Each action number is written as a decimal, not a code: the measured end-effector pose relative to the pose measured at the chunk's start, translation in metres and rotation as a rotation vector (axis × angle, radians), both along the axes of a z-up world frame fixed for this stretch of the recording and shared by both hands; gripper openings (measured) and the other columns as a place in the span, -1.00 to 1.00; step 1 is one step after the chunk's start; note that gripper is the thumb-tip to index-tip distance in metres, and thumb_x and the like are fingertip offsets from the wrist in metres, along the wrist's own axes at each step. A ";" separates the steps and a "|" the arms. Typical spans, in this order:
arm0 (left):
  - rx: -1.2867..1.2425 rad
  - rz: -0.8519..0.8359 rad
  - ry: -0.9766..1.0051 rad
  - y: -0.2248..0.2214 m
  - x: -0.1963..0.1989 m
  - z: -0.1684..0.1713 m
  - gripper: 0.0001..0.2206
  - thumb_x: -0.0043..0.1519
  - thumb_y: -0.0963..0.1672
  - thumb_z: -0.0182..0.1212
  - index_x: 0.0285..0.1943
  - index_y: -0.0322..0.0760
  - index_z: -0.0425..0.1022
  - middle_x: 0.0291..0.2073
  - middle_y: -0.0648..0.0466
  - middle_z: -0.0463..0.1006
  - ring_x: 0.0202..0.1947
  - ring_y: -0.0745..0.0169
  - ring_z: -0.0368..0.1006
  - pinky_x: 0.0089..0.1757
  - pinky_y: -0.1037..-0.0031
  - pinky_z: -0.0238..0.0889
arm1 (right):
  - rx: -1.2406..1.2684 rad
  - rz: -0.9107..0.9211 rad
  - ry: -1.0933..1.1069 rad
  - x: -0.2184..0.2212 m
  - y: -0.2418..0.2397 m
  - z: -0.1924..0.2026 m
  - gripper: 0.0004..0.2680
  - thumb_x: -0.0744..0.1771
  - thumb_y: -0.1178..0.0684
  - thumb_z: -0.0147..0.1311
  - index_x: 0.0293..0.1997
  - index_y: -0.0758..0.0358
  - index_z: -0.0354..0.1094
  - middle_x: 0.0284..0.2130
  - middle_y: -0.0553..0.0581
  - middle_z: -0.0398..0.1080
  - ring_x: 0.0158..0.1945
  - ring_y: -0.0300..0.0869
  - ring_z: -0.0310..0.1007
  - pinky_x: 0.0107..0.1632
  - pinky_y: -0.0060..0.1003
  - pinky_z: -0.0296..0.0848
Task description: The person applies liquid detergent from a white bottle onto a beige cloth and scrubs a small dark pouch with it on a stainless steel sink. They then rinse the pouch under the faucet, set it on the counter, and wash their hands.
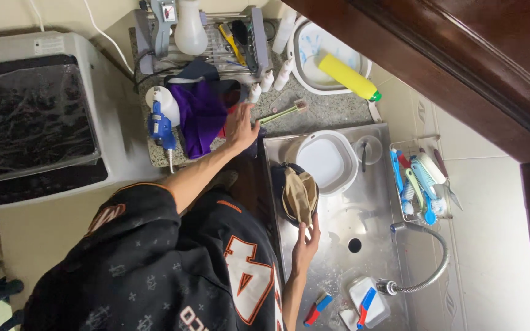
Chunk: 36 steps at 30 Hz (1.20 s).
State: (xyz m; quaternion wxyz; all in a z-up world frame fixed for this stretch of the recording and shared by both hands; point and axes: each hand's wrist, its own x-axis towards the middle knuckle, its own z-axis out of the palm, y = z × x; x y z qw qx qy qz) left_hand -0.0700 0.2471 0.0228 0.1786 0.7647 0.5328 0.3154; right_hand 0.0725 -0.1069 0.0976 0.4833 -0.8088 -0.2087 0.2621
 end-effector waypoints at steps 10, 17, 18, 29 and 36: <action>0.204 -0.143 -0.129 -0.040 -0.039 0.031 -0.65 0.29 -0.17 0.25 0.25 -0.26 0.34 0.18 -0.11 0.41 0.15 -0.19 0.36 0.07 0.05 0.20 | 0.024 -0.007 -0.040 0.003 0.001 -0.014 -0.55 0.32 -0.05 0.18 0.40 0.02 0.23 0.22 0.14 0.34 0.24 -0.08 0.38 0.11 -0.13 0.47; -0.125 -0.553 -0.390 -0.093 0.024 0.023 -0.74 0.38 -0.16 0.15 0.23 -0.32 0.35 0.06 -0.10 0.48 -0.07 -0.02 0.44 -0.02 0.24 0.34 | -0.010 -0.020 -0.097 -0.001 0.000 -0.002 -0.54 0.32 -0.07 0.21 0.42 -0.01 0.22 0.22 0.16 0.34 0.26 -0.07 0.36 0.15 -0.12 0.44; -0.246 -0.567 -0.418 -0.101 0.033 0.027 -0.76 0.39 -0.15 0.13 0.21 -0.32 0.37 0.04 -0.08 0.49 -0.07 0.00 0.46 -0.04 0.28 0.35 | 0.005 -0.003 -0.112 -0.002 -0.001 -0.002 -0.54 0.32 -0.07 0.22 0.42 -0.01 0.22 0.22 0.17 0.34 0.26 -0.06 0.36 0.15 -0.11 0.43; -0.228 -0.688 -0.388 -0.133 0.054 0.050 -0.77 0.31 -0.14 0.27 0.08 -0.34 0.46 0.11 -0.15 0.45 0.16 -0.15 0.36 0.17 0.18 0.23 | 0.004 -0.071 -0.099 -0.008 -0.012 0.007 -0.52 0.32 -0.11 0.25 0.43 -0.06 0.22 0.20 0.19 0.36 0.25 -0.02 0.38 0.15 -0.15 0.43; -0.222 -0.757 -0.333 -0.132 0.040 0.051 -0.85 0.38 -0.16 0.32 -0.08 -0.37 0.46 0.05 -0.12 0.52 0.09 -0.13 0.45 0.09 0.18 0.30 | 0.021 -0.056 -0.233 -0.018 -0.021 -0.002 -0.57 0.30 0.03 0.26 0.36 0.00 0.33 0.25 0.25 0.31 0.23 0.08 0.40 0.22 -0.07 0.44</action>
